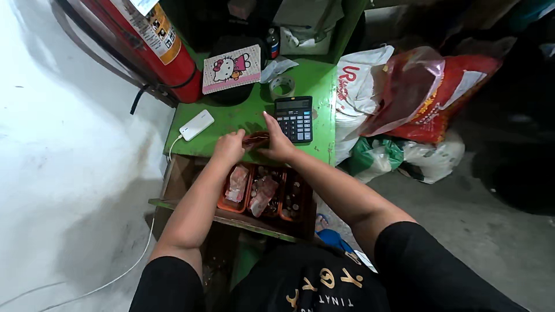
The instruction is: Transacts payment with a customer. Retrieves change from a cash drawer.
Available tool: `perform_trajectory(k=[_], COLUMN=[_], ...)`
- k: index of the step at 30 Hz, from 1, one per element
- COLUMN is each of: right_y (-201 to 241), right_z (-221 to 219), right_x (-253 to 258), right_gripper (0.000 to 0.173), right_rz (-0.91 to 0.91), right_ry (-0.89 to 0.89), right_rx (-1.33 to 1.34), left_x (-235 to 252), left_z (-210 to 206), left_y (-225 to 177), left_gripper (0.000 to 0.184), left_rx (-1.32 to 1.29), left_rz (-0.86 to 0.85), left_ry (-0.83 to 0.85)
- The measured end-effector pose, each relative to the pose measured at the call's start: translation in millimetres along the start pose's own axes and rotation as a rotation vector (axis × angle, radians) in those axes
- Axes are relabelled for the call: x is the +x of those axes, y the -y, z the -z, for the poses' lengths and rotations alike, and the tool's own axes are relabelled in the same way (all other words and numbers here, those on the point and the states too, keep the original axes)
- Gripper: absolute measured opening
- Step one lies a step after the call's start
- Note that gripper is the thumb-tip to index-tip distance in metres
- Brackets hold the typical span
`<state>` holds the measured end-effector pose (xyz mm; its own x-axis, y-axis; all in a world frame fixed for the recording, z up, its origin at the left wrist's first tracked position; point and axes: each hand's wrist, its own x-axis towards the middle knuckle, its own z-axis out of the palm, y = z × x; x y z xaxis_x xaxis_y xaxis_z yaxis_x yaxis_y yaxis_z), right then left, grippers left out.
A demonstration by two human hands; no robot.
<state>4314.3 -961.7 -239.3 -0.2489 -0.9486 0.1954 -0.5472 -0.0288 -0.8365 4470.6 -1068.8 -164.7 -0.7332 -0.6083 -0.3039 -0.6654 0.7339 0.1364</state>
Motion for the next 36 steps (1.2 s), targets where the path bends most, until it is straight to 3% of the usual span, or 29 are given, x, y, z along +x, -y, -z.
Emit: perform_trajectory(k=[4,7,12,15,17,20,23,26,29,31,34,36], right_y=[-1.6,-3.6,-8.8,-8.7,-8.4,-15.7,-18.6,-17.0,-12.1,1.1,25.0,29.7], right_z=[-6.2,-9.8,-20.9,-28.0,-27.1,-28.8,-36.2,-44.5,-43.0,-27.7,5.7,14.1], right_x=[8.3,10.5,16.5,18.0,17.6,16.0,13.5,12.8,11.2,9.6,2.6,-5.5], right_gripper=[0.099,0.094,0.090,0.072,0.056,0.047,0.048,0.052,0.043,0.044,0.058,0.071], right_rz=[-0.001,-0.019,-0.004,0.059,0.083,0.135,0.149,0.097,0.044,0.022,0.024,0.146], right_ry=[0.032,0.008,0.024,-0.042,-0.086,-0.114,-0.132,-0.149,-0.179,-0.206,-0.292,-0.326], right_rx=[0.049,0.104,0.159,0.144,0.130,0.151,0.163,0.158,0.112,0.140,0.459,0.822], left_x=[-1.9,-11.7,-20.7,-19.8,-18.0,-15.1,-13.4,-6.1,-5.2,-16.3,-50.9,-74.1], left_z=[-16.0,-23.9,-50.1,-64.1,-71.2,-80.7,-90.8,-100.6,-108.6,-98.2,-60.3,-36.1], left_y=[17.7,36.1,45.2,43.2,48.0,53.7,40.5,24.3,28.1,30.8,17.3,-4.3], left_gripper=[0.070,0.080,0.069,0.061,0.053,0.049,0.064,0.075,0.048,0.029,0.020,0.023], left_rx=[-0.040,-0.220,-0.629,-0.726,-0.736,-0.929,-1.265,-1.258,-0.917,-0.856,-1.129,-1.428], left_rz=[0.048,0.086,-0.047,-0.069,0.007,0.251,0.302,0.197,0.167,0.178,0.258,0.309], left_ry=[-0.083,-0.110,-0.236,-0.380,-0.503,-0.622,-0.618,-0.649,-0.679,-0.701,-0.588,-0.526])
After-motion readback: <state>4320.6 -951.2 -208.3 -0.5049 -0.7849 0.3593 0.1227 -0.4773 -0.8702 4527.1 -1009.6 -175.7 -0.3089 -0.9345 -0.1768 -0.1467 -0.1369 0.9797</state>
